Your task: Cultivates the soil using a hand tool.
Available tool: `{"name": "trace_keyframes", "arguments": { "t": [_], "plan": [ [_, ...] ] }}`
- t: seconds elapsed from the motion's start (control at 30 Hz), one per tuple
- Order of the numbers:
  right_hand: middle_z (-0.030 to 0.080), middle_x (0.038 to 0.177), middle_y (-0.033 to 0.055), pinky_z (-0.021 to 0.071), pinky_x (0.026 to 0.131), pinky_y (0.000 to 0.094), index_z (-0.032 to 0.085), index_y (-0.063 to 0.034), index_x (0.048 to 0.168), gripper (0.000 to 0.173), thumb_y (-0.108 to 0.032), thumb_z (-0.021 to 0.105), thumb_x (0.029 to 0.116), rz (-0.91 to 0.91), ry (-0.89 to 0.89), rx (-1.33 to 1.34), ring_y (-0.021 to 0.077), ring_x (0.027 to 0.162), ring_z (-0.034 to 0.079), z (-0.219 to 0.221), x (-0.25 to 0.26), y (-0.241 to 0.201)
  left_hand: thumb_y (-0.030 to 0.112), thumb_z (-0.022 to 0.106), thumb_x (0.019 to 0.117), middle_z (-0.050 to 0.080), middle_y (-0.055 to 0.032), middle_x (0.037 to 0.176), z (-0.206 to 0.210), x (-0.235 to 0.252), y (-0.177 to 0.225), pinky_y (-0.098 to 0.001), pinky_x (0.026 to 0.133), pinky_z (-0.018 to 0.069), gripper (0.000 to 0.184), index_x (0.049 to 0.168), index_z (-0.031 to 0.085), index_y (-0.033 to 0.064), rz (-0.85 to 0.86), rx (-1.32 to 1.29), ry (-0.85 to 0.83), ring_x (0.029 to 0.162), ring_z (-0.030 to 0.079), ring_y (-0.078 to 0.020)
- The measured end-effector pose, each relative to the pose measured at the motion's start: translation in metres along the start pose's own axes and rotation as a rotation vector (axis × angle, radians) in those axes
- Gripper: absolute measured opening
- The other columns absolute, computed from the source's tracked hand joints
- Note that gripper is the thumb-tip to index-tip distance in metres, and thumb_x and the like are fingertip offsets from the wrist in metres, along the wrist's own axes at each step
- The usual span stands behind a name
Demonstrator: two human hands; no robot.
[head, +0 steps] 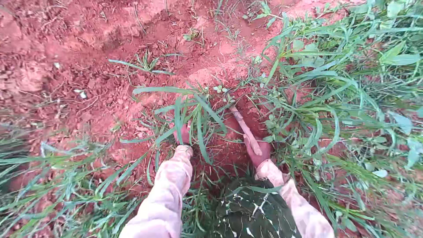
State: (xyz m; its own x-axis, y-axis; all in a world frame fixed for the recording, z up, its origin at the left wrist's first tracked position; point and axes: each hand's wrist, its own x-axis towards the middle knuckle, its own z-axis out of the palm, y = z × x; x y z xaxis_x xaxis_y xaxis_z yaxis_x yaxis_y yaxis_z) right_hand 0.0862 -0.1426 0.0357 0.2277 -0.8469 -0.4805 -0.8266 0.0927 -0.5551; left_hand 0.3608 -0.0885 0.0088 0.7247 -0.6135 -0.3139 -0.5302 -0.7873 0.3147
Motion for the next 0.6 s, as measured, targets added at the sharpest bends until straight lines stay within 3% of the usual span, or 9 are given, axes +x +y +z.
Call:
{"name": "trace_keyframes", "arguments": {
  "t": [0.07,0.17,0.23,0.33,0.43,0.47,0.5,0.57,0.6],
  "plan": [
    [0.073,0.086,0.0261,0.0553,0.076,0.0639,0.074,0.0071,0.101,0.052,-0.042,0.059,0.0986,-0.061,0.018,0.007,0.045,0.083,0.073,0.001,0.01,-0.003,0.012,0.046,0.1087,0.055,-0.0361,0.142,0.003,0.009,-0.002,-0.0551,0.122,0.0259,0.039,0.134,0.058,-0.0148,-0.057,-0.023,0.014,0.14,0.045,-0.051],
    [0.073,0.077,0.0242,0.0565,0.063,0.0614,0.075,0.0084,0.095,0.051,-0.039,0.058,0.0949,-0.101,0.116,-0.044,0.0425,0.07,0.073,0.01,-0.049,0.066,0.01,0.044,0.1088,0.052,-0.0347,0.145,-0.002,0.007,-0.001,-0.0589,0.122,0.0211,0.04,0.141,0.053,-0.0107,-0.023,0.08,-0.106,0.143,0.04,-0.0522],
    [0.073,0.083,0.0282,0.0558,0.071,0.0646,0.074,0.0116,0.1,0.049,-0.035,0.059,0.0967,-0.039,0.072,-0.044,0.0463,0.077,0.073,0.01,-0.073,0.09,0.01,0.047,0.1071,0.057,-0.0331,0.141,0.002,0.008,-0.005,-0.0604,0.121,0.0216,0.038,0.138,0.058,-0.0089,0.012,0.088,-0.074,0.14,0.044,-0.053],
    [0.073,0.081,0.0258,0.0562,0.071,0.0622,0.074,0.0089,0.097,0.051,-0.039,0.058,0.0982,-0.048,0.045,-0.02,0.0443,0.077,0.073,0.01,-0.024,0.029,0.015,0.049,0.1077,0.048,-0.0269,0.154,0.025,0.02,-0.041,-0.0587,0.123,0.0191,0.045,0.149,0.048,-0.0021,-0.022,0.16,-0.239,0.148,0.037,-0.0459],
    [0.074,0.085,0.0244,0.056,0.078,0.0608,0.075,0.0059,0.097,0.05,-0.042,0.059,0.0981,-0.043,0.03,0.057,0.0423,0.083,0.074,0.011,0.021,-0.009,0.018,0.058,0.1018,0.056,-0.0256,0.146,0.097,0.047,-0.098,-0.0603,0.121,0.0279,0.044,0.142,0.058,0.002,0.008,0.01,-0.026,0.141,0.048,-0.0435],
    [0.074,0.086,0.025,0.0555,0.078,0.0613,0.075,0.0063,0.099,0.05,-0.042,0.06,0.0977,-0.033,0.002,0.068,0.0428,0.084,0.073,0.012,0.006,-0.003,0.017,0.056,0.1037,0.052,-0.0248,0.15,0.086,0.039,-0.099,-0.0591,0.123,0.0245,0.045,0.146,0.055,0.0022,-0.07,-0.002,-0.149,0.144,0.044,-0.0423],
    [0.074,0.085,0.025,0.0559,0.076,0.0619,0.075,0.0065,0.101,0.05,-0.041,0.06,0.0971,-0.036,0.007,0.075,0.0428,0.082,0.073,0.014,-0.013,0.011,0.021,0.044,0.1105,0.036,-0.0201,0.163,0.054,0.042,-0.085,-0.0544,0.126,0.0194,0.05,0.157,0.038,0.0059,-0.167,0.063,-0.461,0.153,0.031,-0.0369],
    [0.074,0.08,0.0232,0.058,0.069,0.0598,0.076,0.0078,0.101,0.049,-0.037,0.058,0.0967,-0.12,0.082,0.041,0.0401,0.074,0.074,0.016,-0.046,0.062,0.024,0.046,0.1095,0.064,-0.0287,0.132,0.083,0.032,-0.077,-0.0579,0.115,0.0386,0.04,0.134,0.063,-0.0033,0.004,-0.025,0.041,0.128,0.059,-0.044],
    [0.074,0.079,0.0221,0.0585,0.067,0.0575,0.076,0.0084,0.1,0.048,-0.035,0.057,0.0967,-0.135,0.111,0.03,0.0377,0.071,0.074,0.019,-0.062,0.085,0.024,0.046,0.109,0.067,-0.0298,0.126,0.074,0.024,-0.063,-0.0589,0.113,0.0389,0.041,0.129,0.066,-0.0049,0.028,-0.032,0.146,0.123,0.062,-0.0454]
  ]
}}
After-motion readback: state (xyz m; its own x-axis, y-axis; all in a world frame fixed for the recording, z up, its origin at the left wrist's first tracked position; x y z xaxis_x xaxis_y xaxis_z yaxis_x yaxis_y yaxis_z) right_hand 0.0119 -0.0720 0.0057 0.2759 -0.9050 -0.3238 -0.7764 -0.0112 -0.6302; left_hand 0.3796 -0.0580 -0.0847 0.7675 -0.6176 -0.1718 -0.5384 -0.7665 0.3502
